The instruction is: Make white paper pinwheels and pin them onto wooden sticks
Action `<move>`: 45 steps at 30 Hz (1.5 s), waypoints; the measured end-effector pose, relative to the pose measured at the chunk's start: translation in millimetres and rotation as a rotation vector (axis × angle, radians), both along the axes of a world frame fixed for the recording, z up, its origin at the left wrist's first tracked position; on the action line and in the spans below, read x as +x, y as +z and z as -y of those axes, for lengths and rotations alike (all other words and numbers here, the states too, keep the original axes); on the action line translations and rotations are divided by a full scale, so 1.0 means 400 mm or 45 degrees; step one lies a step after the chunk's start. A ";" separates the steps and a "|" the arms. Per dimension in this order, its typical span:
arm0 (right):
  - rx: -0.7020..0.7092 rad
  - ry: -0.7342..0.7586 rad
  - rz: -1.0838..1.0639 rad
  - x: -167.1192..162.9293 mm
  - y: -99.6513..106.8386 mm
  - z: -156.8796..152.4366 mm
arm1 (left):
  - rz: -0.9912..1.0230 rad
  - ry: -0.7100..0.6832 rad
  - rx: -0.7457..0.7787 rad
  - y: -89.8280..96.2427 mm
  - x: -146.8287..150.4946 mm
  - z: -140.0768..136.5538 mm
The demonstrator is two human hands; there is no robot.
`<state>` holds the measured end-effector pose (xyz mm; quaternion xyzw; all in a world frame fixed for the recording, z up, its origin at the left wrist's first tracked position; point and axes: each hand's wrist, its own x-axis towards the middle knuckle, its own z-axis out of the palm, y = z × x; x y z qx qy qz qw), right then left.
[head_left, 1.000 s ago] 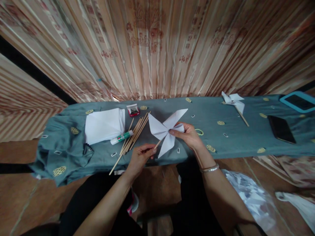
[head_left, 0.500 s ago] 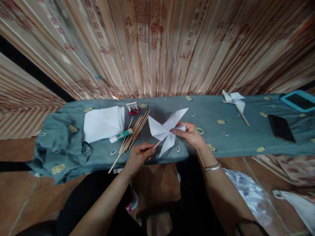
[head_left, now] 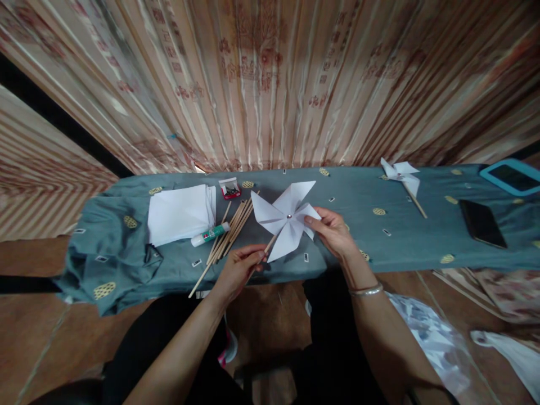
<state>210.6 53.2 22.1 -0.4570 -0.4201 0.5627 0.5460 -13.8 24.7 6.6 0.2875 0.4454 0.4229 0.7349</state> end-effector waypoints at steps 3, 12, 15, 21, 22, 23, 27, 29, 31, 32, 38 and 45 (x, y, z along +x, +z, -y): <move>-0.008 -0.034 -0.014 0.000 -0.005 0.000 | -0.028 -0.017 0.006 -0.006 0.000 0.002; -0.054 -0.008 -0.037 -0.010 0.002 -0.001 | -0.145 -0.044 0.085 -0.016 0.003 0.001; -0.069 -0.023 -0.036 -0.013 0.000 0.001 | -0.207 -0.067 0.140 -0.013 -0.003 0.001; -0.120 -0.023 -0.068 -0.021 -0.002 0.005 | -0.281 -0.105 0.214 -0.013 -0.009 -0.001; -0.125 -0.024 -0.074 -0.023 -0.002 0.006 | -0.286 -0.098 0.218 -0.014 -0.009 -0.001; -0.128 -0.027 -0.081 -0.025 -0.001 0.006 | -0.289 -0.092 0.220 -0.015 -0.008 -0.001; -0.136 -0.044 -0.127 -0.033 -0.001 0.006 | -0.280 -0.077 0.224 -0.016 -0.004 0.002; -0.146 -0.054 -0.167 -0.038 -0.002 0.005 | -0.277 -0.069 0.222 -0.016 -0.002 0.002; -0.156 -0.070 -0.201 -0.045 -0.002 0.005 | -0.278 -0.064 0.229 -0.016 -0.001 0.002; -0.156 -0.081 -0.215 -0.049 -0.002 0.005 | -0.275 -0.062 0.234 -0.015 0.000 0.002; -0.149 -0.133 -0.280 -0.078 0.007 0.007 | -0.253 -0.030 0.252 -0.014 0.003 0.003; -0.186 -0.153 -0.363 -0.105 0.006 0.008 | -0.279 -0.014 0.280 -0.032 0.008 0.003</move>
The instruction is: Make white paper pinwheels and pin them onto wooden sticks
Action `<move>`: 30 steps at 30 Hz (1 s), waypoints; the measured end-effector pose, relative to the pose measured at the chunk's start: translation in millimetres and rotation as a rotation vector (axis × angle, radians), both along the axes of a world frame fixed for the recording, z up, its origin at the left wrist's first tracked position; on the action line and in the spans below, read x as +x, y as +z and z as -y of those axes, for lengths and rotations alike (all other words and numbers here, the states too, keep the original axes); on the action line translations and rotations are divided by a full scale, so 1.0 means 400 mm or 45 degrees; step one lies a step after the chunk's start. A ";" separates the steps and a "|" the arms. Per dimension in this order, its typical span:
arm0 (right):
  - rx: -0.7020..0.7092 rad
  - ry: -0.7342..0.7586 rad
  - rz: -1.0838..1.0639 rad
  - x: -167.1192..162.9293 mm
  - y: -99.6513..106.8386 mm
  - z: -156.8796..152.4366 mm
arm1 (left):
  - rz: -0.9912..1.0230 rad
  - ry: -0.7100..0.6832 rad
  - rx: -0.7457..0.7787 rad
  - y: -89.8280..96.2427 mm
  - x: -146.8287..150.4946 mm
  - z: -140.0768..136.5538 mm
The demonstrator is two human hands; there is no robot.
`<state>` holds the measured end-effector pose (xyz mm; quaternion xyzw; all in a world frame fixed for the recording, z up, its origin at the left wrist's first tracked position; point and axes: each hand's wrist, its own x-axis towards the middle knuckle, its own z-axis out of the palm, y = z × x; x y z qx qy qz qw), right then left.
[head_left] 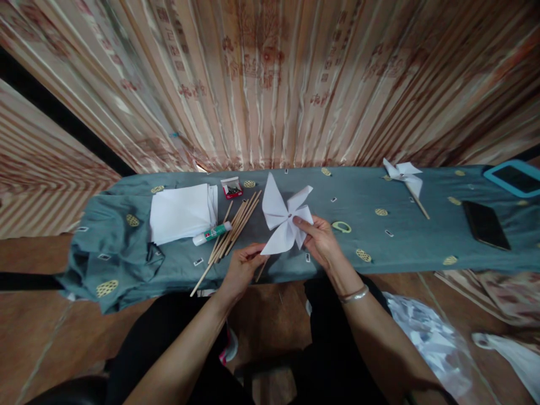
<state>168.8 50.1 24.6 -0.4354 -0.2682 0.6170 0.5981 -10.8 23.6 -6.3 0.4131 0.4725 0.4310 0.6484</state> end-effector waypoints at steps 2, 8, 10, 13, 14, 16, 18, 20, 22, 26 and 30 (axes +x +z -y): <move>-0.017 0.006 -0.008 -0.003 -0.004 0.001 | -0.025 0.000 0.025 -0.009 0.000 0.001; -0.034 0.057 -0.014 -0.017 -0.009 0.005 | -0.052 0.009 0.058 -0.010 0.006 0.002; -0.035 0.067 -0.021 -0.024 -0.010 0.007 | -0.046 0.020 0.057 -0.003 0.008 0.002; -0.035 0.076 -0.031 -0.032 -0.015 0.009 | -0.060 0.029 0.061 0.005 0.009 0.003; -0.029 0.081 -0.033 -0.033 -0.016 0.010 | -0.063 0.030 0.062 0.005 0.008 0.003; -0.010 0.100 -0.030 -0.035 -0.019 0.011 | -0.059 0.032 0.061 0.005 0.007 0.003; 0.004 0.135 -0.009 -0.034 -0.021 0.013 | -0.056 0.038 0.062 0.004 0.004 0.001; 0.013 0.170 0.021 -0.028 -0.020 0.017 | -0.050 0.038 0.069 0.004 0.000 -0.003; 0.039 0.209 0.049 -0.015 -0.016 0.019 | -0.039 0.037 0.077 0.006 -0.006 -0.008; 0.116 0.191 0.060 0.030 -0.007 0.013 | -0.052 0.020 0.057 0.010 -0.017 -0.011; 0.116 -0.047 0.095 0.076 -0.009 -0.011 | -0.064 -0.015 0.034 0.014 -0.021 -0.006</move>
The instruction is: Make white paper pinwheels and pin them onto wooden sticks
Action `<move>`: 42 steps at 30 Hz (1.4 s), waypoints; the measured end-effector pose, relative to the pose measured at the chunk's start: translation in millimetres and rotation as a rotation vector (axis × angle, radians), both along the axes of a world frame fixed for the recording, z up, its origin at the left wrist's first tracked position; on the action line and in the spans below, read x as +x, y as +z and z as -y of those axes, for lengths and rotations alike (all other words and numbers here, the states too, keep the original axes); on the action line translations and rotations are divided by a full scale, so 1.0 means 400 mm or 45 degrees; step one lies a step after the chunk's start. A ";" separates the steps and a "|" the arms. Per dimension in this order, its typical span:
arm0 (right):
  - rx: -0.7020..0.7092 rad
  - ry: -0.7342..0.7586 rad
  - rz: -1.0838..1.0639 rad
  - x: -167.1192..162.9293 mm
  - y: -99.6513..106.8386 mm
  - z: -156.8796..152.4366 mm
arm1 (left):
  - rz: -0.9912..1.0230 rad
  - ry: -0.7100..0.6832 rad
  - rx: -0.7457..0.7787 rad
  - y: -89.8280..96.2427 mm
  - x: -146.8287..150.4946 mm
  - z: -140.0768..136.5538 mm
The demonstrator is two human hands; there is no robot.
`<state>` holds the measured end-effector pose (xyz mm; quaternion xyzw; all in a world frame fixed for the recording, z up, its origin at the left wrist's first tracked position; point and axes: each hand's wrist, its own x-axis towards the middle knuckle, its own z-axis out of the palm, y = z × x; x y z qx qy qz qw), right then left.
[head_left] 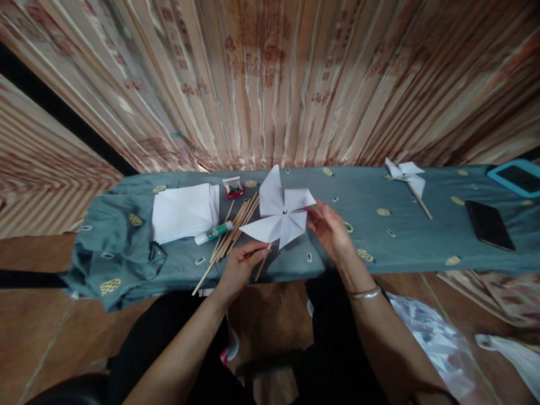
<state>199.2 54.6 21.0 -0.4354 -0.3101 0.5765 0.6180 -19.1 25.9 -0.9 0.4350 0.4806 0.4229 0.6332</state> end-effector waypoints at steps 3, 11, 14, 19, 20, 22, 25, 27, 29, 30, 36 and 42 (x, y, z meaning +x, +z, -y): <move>-0.025 -0.116 0.023 0.016 -0.006 -0.018 | 0.007 -0.025 -0.007 0.002 0.001 0.003; -0.008 -0.232 0.065 0.009 -0.013 -0.019 | -0.019 -0.034 -0.028 0.006 0.000 0.000; -0.049 -0.219 0.032 0.004 -0.014 -0.012 | -0.017 -0.032 -0.052 0.006 0.000 -0.001; -0.091 -0.157 0.015 -0.002 -0.014 -0.001 | -0.026 -0.011 -0.026 0.007 -0.002 -0.003; -0.089 -0.142 0.014 -0.002 -0.013 0.001 | -0.025 -0.011 -0.028 0.008 -0.003 -0.003; -0.081 -0.096 -0.006 -0.002 -0.012 0.006 | 0.001 0.001 -0.054 0.010 -0.003 -0.004; -0.082 0.038 -0.078 -0.004 -0.011 0.016 | 0.052 0.038 -0.105 0.010 -0.003 -0.006; -0.090 0.144 -0.110 -0.011 -0.010 0.025 | 0.057 0.058 -0.106 0.009 -0.004 -0.007; -0.091 0.229 -0.105 -0.025 -0.009 0.035 | 0.057 0.087 -0.096 0.007 -0.005 -0.008; -0.090 0.258 -0.093 -0.034 -0.008 0.039 | 0.059 0.101 -0.090 0.006 -0.005 -0.008; -0.119 0.296 -0.044 -0.083 0.001 0.051 | 0.076 0.076 -0.060 0.003 -0.003 -0.009; -0.139 0.299 -0.052 -0.116 -0.008 0.050 | 0.130 0.086 -0.087 -0.001 0.006 -0.009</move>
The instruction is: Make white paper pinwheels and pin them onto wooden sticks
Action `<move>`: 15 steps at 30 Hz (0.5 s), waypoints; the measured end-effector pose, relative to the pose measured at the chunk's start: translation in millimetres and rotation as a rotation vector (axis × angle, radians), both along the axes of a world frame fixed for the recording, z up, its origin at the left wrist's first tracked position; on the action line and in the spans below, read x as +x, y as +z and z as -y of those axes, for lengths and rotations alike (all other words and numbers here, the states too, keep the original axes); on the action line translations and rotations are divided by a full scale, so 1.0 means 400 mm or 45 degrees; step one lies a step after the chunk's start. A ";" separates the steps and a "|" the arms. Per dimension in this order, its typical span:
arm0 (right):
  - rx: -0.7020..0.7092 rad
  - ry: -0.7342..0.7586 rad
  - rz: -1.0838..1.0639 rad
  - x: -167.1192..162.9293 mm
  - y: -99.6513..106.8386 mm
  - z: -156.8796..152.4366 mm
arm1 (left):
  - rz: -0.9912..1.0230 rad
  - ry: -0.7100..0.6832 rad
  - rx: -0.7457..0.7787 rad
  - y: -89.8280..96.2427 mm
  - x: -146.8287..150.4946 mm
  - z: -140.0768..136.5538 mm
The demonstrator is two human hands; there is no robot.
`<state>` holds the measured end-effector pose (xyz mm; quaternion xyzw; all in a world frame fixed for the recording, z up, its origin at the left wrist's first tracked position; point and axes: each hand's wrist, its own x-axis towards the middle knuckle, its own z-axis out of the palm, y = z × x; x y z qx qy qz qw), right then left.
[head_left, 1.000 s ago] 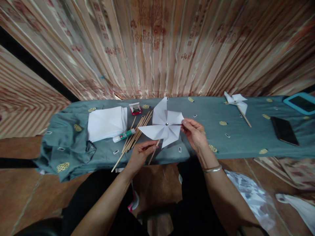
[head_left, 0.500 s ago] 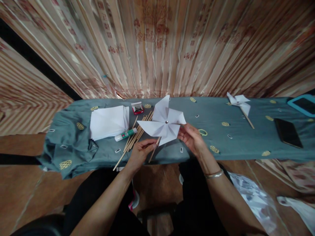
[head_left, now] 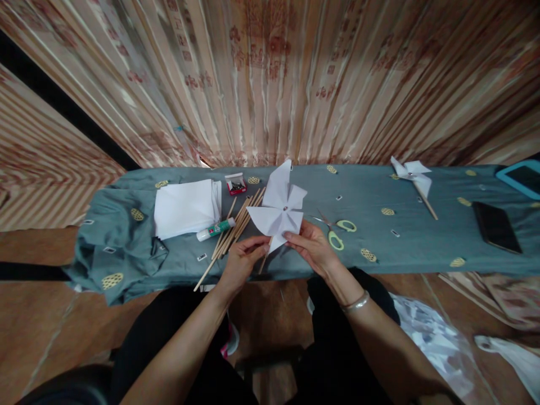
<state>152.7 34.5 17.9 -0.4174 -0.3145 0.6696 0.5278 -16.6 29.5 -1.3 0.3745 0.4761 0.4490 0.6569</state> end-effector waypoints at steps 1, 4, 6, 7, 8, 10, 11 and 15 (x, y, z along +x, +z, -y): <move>0.006 -0.001 0.020 -0.003 -0.002 0.000 | 0.012 0.004 -0.001 -0.001 0.001 0.000; 0.044 0.056 0.131 0.012 -0.002 0.002 | 0.039 0.015 -0.011 -0.004 0.000 0.001; 0.061 0.155 0.254 0.046 0.001 0.004 | 0.045 0.018 -0.015 -0.004 -0.003 0.002; 0.068 0.205 0.327 0.067 0.003 0.005 | 0.042 0.016 -0.015 -0.003 -0.006 0.002; 0.085 0.189 0.400 0.089 0.004 0.004 | 0.036 0.011 -0.013 -0.002 -0.008 0.002; 0.132 0.004 0.504 0.129 0.003 -0.001 | 0.020 -0.011 -0.006 0.001 -0.012 0.003; 0.163 -0.139 0.548 0.144 0.002 -0.006 | 0.008 -0.030 -0.003 0.003 -0.013 0.003; 0.319 -0.502 0.575 0.158 -0.010 -0.036 | -0.022 -0.104 -0.005 0.007 -0.012 0.006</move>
